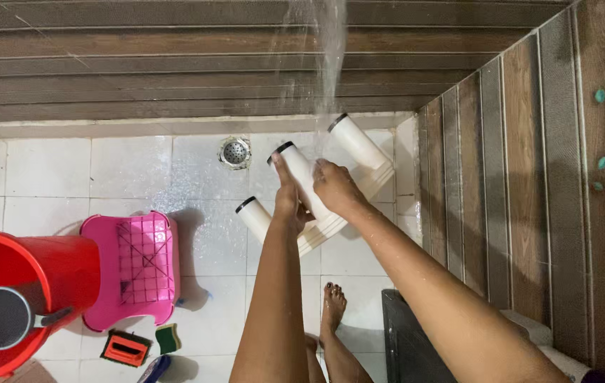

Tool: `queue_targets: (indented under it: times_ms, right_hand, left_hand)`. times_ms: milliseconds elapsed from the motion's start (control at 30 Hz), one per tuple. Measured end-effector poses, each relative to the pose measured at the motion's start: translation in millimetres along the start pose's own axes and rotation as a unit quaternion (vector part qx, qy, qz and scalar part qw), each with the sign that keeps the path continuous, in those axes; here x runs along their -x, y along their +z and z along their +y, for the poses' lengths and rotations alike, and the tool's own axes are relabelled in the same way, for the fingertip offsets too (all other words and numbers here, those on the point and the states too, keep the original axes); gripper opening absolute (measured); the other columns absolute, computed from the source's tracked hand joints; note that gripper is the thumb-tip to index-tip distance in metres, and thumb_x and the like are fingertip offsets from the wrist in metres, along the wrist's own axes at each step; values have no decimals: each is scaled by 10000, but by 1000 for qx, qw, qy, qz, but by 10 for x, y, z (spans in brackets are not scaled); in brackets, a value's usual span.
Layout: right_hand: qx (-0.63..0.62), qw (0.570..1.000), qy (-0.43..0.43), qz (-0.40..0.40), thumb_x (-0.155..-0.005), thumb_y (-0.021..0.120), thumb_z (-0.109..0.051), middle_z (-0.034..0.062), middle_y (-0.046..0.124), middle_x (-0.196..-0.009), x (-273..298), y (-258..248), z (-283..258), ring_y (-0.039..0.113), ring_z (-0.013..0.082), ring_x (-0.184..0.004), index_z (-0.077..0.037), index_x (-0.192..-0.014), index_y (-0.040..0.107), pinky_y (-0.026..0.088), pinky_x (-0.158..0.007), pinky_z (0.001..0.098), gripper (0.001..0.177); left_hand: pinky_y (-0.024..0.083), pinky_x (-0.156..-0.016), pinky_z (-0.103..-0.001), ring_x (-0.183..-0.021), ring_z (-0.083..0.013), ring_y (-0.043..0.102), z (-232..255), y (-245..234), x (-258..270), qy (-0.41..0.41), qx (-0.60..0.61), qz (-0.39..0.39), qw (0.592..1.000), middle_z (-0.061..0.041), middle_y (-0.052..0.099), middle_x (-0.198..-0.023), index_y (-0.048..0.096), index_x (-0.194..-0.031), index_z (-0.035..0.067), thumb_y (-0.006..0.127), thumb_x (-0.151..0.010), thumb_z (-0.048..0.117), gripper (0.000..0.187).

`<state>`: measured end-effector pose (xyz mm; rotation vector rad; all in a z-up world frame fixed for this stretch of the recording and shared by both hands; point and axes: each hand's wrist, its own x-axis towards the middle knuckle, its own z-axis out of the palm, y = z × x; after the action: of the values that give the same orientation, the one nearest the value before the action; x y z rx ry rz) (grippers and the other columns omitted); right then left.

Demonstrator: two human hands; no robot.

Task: The person washes a white plastic stool and a pink plastic stool under running water, rinsing each side thoroughly. They then pour water into a red bucket and add liquid detergent from a blue bottle.

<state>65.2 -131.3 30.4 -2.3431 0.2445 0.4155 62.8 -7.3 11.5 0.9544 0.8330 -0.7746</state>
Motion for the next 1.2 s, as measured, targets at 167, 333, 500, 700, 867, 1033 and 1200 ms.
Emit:
queue_targets:
  times_ms: [167, 333, 500, 700, 867, 1033, 1200]
  right_hand:
    - [-86, 993, -72, 36, -966, 549, -148, 207, 754, -1032, 91, -89, 27, 759, 347, -943, -42, -1187, 667, 595, -834, 425, 273]
    - [-54, 987, -110, 105, -989, 570, -126, 193, 760, -944, 118, -36, -51, 749, 351, -841, -46, -1145, 677, 595, -763, 449, 205]
    - [143, 963, -196, 120, -1003, 518, -115, 191, 716, -986, 282, 69, -255, 725, 337, -940, 11, -1280, 609, 508, -946, 569, 317]
    - [180, 983, -32, 12, -1102, 387, -371, 264, 695, -1118, 254, -66, -561, 676, 425, -1080, -43, -1350, 578, 512, -988, 540, 454]
    - [-11, 999, 43, -17, -1017, 415, -623, 256, 706, -1134, -133, -208, -544, 659, 416, -1103, -67, -1270, 636, 506, -986, 485, 650]
    - [-149, 985, 74, 36, -836, 668, -658, 232, 734, -1106, -169, -241, -294, 712, 334, -1071, 28, -1162, 640, 537, -939, 432, 760]
    - [-102, 987, 84, 91, -841, 626, -656, 257, 724, -1179, -46, -212, -72, 706, 354, -1125, 60, -1268, 574, 543, -975, 417, 835]
  left_hand:
    - [556, -950, -480, -1191, -306, 655, -109, -88, 77, 67, 58, -83, 993, -156, 627, -1338, 460, -1451, 76, 332, -692, 950, 1164]
    - [550, -906, -462, -1084, -293, 672, -59, -43, -45, 77, 53, -43, 995, -187, 677, -1254, 534, -1422, 19, 324, -743, 949, 1170]
    - [570, -957, -396, -1090, -293, 715, 129, -117, -97, 101, 88, -12, 991, -225, 710, -1244, 587, -1386, -4, 183, -691, 990, 1278]
    - [422, -1064, -552, -1359, -379, 454, 216, -126, 70, 12, 44, -51, 998, -241, 329, -1590, 216, -1619, 168, 113, -660, 983, 1262]
    - [511, -935, -473, -1104, -341, 645, -66, 15, -4, 49, -105, -61, 991, -221, 651, -1296, 560, -1393, 28, 148, -770, 921, 1164]
    - [530, -847, -486, -879, -417, 675, -337, 122, 1, 303, -288, 86, 904, -303, 726, -914, 718, -1002, -77, 262, -1039, 646, 855]
    - [495, -939, -520, -1013, -432, 668, -362, 240, 369, 215, -396, 223, 864, -254, 740, -1047, 718, -930, 59, 456, -1054, 463, 498]
